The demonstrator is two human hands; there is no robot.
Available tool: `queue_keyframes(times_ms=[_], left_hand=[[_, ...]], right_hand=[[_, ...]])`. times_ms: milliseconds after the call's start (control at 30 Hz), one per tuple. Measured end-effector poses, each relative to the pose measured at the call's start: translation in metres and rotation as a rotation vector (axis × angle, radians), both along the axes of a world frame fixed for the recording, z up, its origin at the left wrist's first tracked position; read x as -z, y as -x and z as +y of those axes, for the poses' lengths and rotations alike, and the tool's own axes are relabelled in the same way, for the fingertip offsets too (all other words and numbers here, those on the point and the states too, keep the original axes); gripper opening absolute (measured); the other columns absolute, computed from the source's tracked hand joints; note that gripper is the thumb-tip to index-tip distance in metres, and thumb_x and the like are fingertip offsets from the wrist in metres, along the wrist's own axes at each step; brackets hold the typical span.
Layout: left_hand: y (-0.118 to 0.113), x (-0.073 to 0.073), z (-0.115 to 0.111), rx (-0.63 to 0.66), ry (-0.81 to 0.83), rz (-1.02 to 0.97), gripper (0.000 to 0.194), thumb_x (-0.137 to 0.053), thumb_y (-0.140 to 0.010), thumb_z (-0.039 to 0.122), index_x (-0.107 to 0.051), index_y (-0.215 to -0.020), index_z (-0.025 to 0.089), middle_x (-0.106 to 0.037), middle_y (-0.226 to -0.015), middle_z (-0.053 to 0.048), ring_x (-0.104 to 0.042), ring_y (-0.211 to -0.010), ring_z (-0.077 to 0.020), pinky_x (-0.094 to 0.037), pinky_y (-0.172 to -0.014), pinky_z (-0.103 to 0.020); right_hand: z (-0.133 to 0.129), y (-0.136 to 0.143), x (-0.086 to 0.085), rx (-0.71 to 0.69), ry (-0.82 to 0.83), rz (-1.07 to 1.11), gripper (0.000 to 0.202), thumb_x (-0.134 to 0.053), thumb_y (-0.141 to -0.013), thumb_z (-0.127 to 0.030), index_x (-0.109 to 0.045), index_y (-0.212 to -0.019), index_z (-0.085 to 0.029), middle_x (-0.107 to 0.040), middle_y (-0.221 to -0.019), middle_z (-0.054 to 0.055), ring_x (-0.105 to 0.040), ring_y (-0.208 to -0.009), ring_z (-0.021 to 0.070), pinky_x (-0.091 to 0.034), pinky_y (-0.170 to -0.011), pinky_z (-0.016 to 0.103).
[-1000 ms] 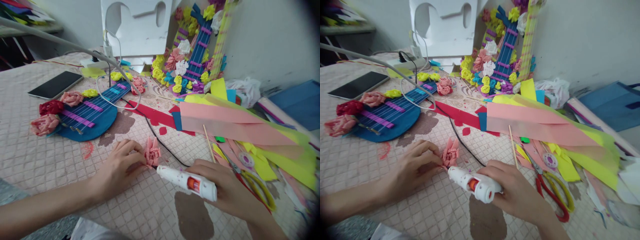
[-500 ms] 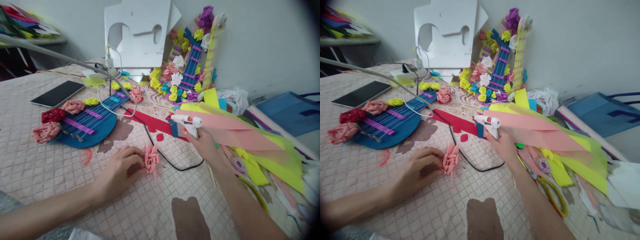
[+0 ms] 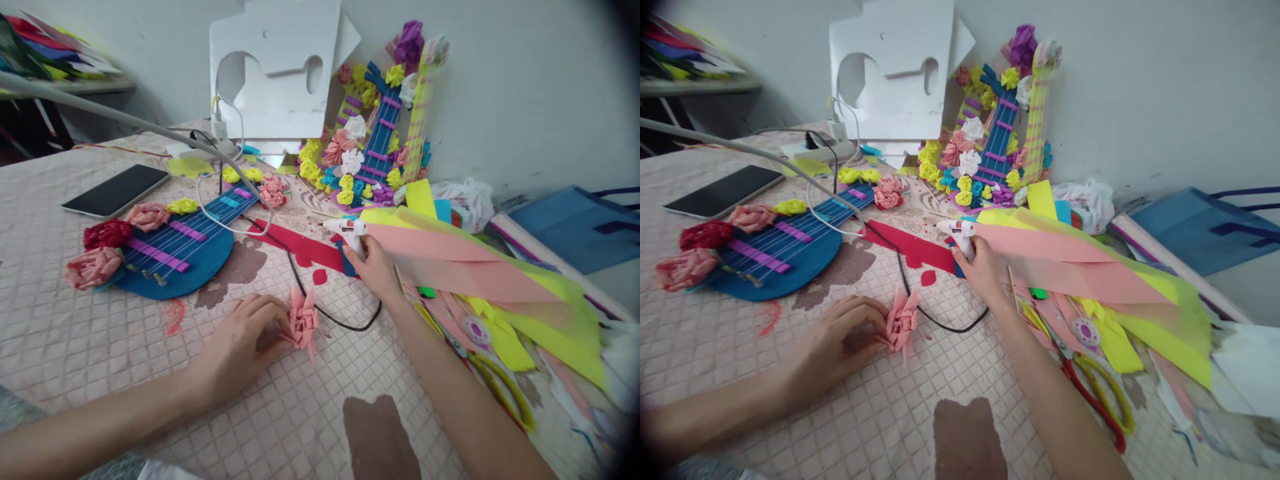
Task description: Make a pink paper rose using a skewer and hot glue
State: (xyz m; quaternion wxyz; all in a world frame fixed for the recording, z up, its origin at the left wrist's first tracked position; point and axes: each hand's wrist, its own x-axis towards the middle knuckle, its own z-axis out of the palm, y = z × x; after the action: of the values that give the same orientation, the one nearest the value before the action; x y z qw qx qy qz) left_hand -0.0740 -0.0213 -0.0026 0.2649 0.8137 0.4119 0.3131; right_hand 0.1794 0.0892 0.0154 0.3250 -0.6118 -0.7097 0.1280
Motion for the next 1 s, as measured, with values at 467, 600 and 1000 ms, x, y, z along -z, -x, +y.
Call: queue_keyframes(times_ms=[467, 600, 1000], left_hand=[[0.001, 0.001, -0.002, -0.016, 0.011, 0.013, 0.012, -0.058, -0.083, 0.016, -0.053, -0.093, 0.02, -0.061, -0.098, -0.004, -0.056, -0.092, -0.0187, -0.045, -0.084, -0.038], [0.0, 0.003, -0.002, -0.027, -0.001, 0.005, 0.011, -0.059, -0.083, 0.017, -0.054, -0.092, 0.02, -0.061, -0.097, -0.003, -0.056, -0.093, -0.0188, -0.045, -0.083, -0.037], [-0.001, 0.003, -0.002, -0.033, -0.026, -0.001, 0.014, -0.061, -0.082, 0.018, -0.054, -0.094, 0.02, -0.061, -0.096, -0.003, -0.057, -0.092, -0.0194, -0.044, -0.083, -0.038]], right_hand=[[-0.045, -0.003, -0.002, 0.106, -0.348, 0.117, 0.042, -0.051, -0.085, -0.029, -0.041, -0.125, -0.021, -0.05, -0.117, 0.012, -0.052, -0.107, 0.0234, -0.048, -0.081, 0.04], [-0.101, 0.032, -0.014, -0.097, -0.217, 0.096, 0.045, -0.051, -0.083, -0.024, -0.039, -0.126, -0.023, -0.049, -0.12, 0.011, -0.048, -0.113, 0.0254, -0.045, -0.09, 0.045], [-0.13, 0.067, 0.006, -0.305, -0.068, -0.047, 0.071, -0.055, -0.069, -0.014, -0.031, -0.135, -0.026, -0.039, -0.127, 0.01, -0.037, -0.121, 0.0288, -0.034, -0.102, 0.052]])
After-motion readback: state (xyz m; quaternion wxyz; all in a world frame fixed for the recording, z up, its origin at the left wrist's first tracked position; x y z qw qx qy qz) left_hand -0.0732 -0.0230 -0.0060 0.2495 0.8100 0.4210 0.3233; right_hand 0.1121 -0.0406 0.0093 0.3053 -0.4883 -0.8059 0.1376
